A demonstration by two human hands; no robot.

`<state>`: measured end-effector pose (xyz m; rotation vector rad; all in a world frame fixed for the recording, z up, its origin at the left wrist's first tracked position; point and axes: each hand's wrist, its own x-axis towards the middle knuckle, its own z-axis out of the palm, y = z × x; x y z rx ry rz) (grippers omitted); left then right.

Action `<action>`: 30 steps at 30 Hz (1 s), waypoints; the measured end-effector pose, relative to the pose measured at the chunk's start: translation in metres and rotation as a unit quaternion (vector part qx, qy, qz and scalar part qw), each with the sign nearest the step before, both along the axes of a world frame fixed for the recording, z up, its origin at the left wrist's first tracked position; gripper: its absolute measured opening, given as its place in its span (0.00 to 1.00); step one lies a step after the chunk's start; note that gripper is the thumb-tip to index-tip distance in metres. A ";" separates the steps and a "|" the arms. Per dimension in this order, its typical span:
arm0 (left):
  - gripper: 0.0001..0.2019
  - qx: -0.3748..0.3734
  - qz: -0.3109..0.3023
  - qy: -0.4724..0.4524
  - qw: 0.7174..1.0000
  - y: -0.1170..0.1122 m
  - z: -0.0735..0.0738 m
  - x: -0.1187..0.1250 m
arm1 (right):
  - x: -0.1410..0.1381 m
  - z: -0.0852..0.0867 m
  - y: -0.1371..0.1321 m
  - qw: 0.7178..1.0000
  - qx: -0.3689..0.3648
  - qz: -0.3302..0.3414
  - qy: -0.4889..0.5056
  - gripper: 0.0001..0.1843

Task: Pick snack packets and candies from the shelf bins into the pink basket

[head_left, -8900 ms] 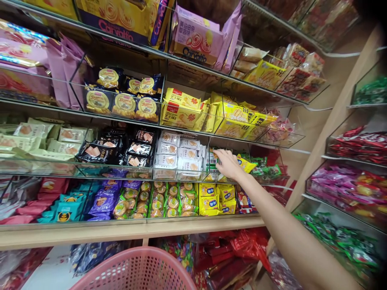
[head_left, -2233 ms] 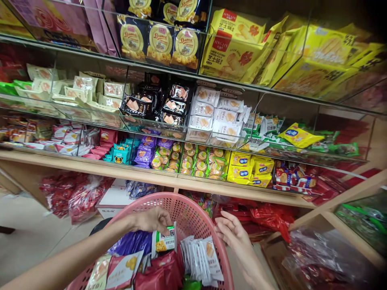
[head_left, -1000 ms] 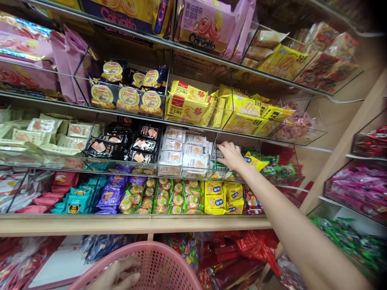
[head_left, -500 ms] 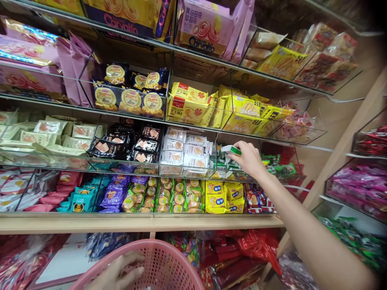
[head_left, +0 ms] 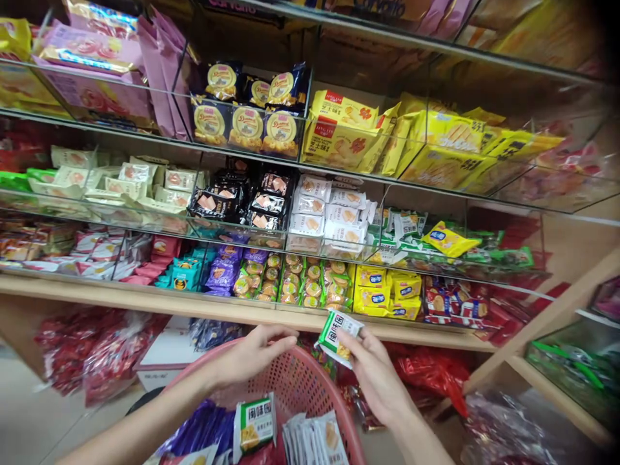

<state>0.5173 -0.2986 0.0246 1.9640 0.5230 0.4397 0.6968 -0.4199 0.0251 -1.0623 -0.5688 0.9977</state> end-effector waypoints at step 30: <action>0.22 -0.204 -0.046 0.127 0.970 0.017 -0.068 -0.067 | -0.073 -0.075 -0.003 0.984 -0.146 0.105 -0.015 0.38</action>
